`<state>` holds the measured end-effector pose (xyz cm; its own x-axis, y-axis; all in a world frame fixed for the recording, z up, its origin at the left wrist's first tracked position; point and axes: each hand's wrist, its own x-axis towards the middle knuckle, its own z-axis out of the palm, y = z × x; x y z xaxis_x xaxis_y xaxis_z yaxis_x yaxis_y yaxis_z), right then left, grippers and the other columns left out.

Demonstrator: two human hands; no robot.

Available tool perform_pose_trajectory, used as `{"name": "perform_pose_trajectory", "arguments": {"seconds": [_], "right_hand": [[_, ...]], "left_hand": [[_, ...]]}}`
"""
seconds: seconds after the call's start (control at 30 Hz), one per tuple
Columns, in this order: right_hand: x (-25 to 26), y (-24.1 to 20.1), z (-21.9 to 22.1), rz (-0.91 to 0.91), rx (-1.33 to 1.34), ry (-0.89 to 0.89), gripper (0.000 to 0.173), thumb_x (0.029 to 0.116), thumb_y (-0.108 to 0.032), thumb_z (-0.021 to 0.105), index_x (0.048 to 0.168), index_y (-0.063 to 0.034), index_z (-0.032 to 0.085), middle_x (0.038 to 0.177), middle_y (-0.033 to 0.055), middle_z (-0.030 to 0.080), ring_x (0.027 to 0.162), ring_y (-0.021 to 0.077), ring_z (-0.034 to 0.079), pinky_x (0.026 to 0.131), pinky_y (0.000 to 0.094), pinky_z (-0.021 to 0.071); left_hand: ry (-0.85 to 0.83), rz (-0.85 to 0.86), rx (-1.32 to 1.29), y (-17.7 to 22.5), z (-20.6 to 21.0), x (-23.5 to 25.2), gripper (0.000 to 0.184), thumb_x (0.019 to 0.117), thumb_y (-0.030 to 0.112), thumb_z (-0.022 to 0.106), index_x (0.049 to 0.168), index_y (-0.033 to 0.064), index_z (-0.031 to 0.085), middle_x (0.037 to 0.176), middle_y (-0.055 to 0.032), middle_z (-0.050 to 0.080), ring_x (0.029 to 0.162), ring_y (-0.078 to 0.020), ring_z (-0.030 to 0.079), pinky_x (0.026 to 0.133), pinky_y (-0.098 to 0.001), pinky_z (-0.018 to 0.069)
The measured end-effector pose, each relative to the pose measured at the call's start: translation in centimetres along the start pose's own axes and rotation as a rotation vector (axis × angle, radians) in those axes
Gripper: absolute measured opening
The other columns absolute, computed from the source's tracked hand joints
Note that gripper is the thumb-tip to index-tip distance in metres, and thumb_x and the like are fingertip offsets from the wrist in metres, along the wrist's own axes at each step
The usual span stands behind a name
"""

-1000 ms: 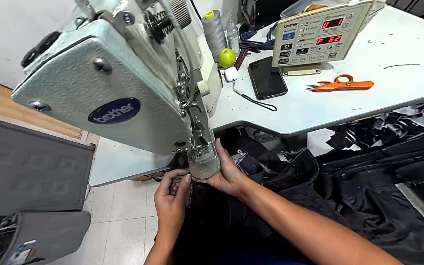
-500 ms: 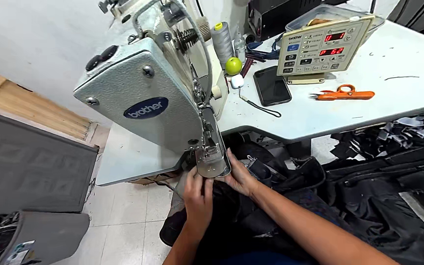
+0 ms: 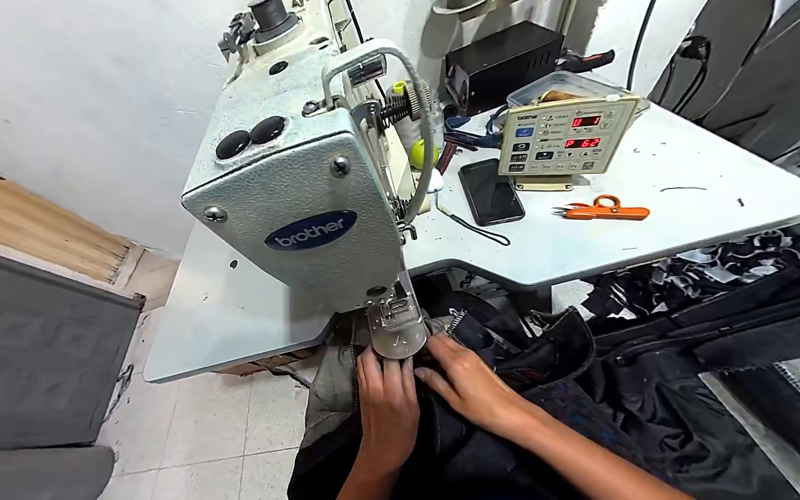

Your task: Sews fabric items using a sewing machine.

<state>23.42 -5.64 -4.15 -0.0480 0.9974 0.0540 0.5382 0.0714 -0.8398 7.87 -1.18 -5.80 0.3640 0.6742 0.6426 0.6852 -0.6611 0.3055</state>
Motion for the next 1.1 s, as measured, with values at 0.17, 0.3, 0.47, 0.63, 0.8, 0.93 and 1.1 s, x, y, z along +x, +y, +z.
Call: {"name": "perform_pose_trajectory", "arguments": {"seconds": [0.17, 0.3, 0.47, 0.63, 0.8, 0.93, 1.1], "right_hand": [[0.6, 1.0, 0.1, -0.012, 0.098, 0.148, 0.029, 0.1017, -0.020, 0.057, 0.118, 0.0023, 0.067, 0.107, 0.0168, 0.071, 0.097, 0.0245, 0.070, 0.092, 0.0389, 0.0550], [1.4, 0.8, -0.2, 0.004, 0.263, 0.316, 0.027, 0.1025, -0.026, 0.054, 0.115, -0.0068, 0.069, 0.097, 0.0032, 0.072, 0.088, 0.0104, 0.071, 0.083, 0.0325, 0.0587], [1.0, -1.0, -0.3, 0.205, 0.869, 0.210, 0.024, 0.1047, -0.013, 0.053, 0.122, 0.0017, 0.060, 0.102, 0.0081, 0.073, 0.092, 0.0164, 0.074, 0.087, 0.0336, 0.0628], [-2.2, -1.0, -1.1, 0.097, 0.913, 0.002, 0.020, 0.0998, -0.013, 0.061, 0.115, -0.0031, 0.068, 0.100, 0.0007, 0.074, 0.089, 0.0119, 0.073, 0.085, 0.0320, 0.0624], [-4.3, -2.3, -1.1, -0.034, 1.090, -0.054, 0.021, 0.0985, -0.016, 0.067, 0.118, -0.0093, 0.072, 0.109, 0.0034, 0.075, 0.096, 0.0143, 0.074, 0.085, 0.0330, 0.0638], [-4.7, -3.1, -1.4, -0.087, 1.180, -0.077, 0.024, 0.0978, -0.015, 0.068, 0.121, -0.0100, 0.071, 0.113, 0.0055, 0.075, 0.097, 0.0149, 0.075, 0.084, 0.0317, 0.0637], [-4.8, -3.1, -0.9, -0.052, 1.320, -0.134, 0.026, 0.0992, -0.015, 0.066, 0.124, -0.0098, 0.069, 0.113, 0.0064, 0.075, 0.097, 0.0150, 0.075, 0.085, 0.0317, 0.0633]], "left_hand": [[0.041, -0.218, -0.273, 1.1, -0.2, 1.3, 0.034, 0.0867, 0.007, 0.065, 0.111, -0.0172, 0.065, 0.111, -0.0295, 0.067, 0.103, -0.0280, 0.070, 0.092, -0.0307, 0.0569], [0.105, -0.306, -0.353, 1.0, 0.1, 2.3, 0.028, 0.0839, 0.005, 0.064, 0.105, -0.0134, 0.068, 0.101, -0.0225, 0.070, 0.094, -0.0168, 0.071, 0.087, -0.0250, 0.0571], [0.052, -0.393, -0.590, 0.4, -0.4, 1.1, 0.016, 0.0869, 0.010, 0.067, 0.093, -0.0047, 0.072, 0.084, -0.0068, 0.070, 0.074, -0.0041, 0.069, 0.071, -0.0195, 0.0596], [-0.184, -0.210, -0.775, 0.1, -4.2, -2.2, 0.019, 0.0971, 0.025, 0.068, 0.095, 0.0070, 0.070, 0.092, 0.0000, 0.070, 0.085, 0.0005, 0.066, 0.077, -0.0157, 0.0571], [-0.121, -0.078, -0.732, 1.1, -7.0, -1.7, 0.018, 0.0980, 0.027, 0.069, 0.099, 0.0090, 0.065, 0.096, 0.0001, 0.067, 0.092, 0.0001, 0.065, 0.082, -0.0138, 0.0558], [-0.080, -0.047, -0.728, 1.7, -8.0, -1.2, 0.020, 0.0980, 0.027, 0.069, 0.101, 0.0084, 0.063, 0.096, 0.0000, 0.065, 0.090, 0.0003, 0.065, 0.081, -0.0133, 0.0558], [-0.068, -0.033, -0.657, 1.8, -8.1, -1.1, 0.027, 0.0980, 0.033, 0.068, 0.114, 0.0107, 0.066, 0.103, -0.0017, 0.064, 0.091, 0.0005, 0.063, 0.081, -0.0125, 0.0549]]}}
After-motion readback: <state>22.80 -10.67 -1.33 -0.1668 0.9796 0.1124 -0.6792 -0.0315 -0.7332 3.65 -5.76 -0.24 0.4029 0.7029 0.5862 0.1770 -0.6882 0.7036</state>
